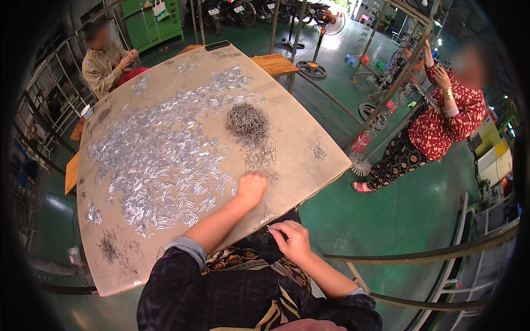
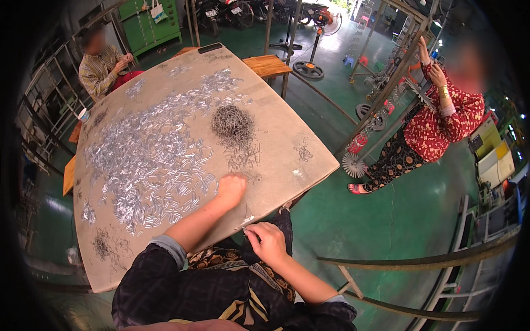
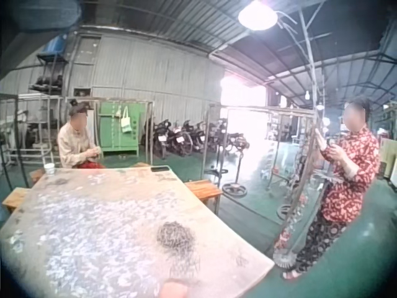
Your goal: The person picks small silver pieces and dark wire from a table, attaches them together by hand, and hangs the assembled items on a nearby metal rack. The process repeats with multiple units.
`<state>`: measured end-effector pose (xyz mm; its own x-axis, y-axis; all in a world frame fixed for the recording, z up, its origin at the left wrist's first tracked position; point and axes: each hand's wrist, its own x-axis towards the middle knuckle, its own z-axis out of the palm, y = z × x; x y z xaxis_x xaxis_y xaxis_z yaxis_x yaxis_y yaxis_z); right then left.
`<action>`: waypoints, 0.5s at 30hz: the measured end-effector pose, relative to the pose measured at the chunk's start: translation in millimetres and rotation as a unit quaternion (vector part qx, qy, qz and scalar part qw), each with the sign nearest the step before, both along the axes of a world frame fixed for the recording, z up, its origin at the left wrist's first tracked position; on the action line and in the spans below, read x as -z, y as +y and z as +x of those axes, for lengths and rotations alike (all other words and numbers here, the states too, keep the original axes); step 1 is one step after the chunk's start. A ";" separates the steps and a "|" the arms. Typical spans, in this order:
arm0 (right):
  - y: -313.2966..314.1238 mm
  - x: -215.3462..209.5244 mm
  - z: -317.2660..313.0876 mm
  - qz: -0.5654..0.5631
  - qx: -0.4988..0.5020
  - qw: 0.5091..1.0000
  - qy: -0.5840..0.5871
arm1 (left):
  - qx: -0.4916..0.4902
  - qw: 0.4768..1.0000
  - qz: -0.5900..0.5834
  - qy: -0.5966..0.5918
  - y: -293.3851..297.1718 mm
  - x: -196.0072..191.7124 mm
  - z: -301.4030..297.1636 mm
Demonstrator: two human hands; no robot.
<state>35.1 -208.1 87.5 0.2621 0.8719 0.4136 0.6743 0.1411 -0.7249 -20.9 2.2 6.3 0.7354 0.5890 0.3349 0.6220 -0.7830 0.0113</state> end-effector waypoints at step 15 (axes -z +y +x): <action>10.5 7.6 -0.9 0.025 0.032 0.999 0.008 | 0.061 0.722 -0.630 -0.281 -9.7 -18.3 -75.3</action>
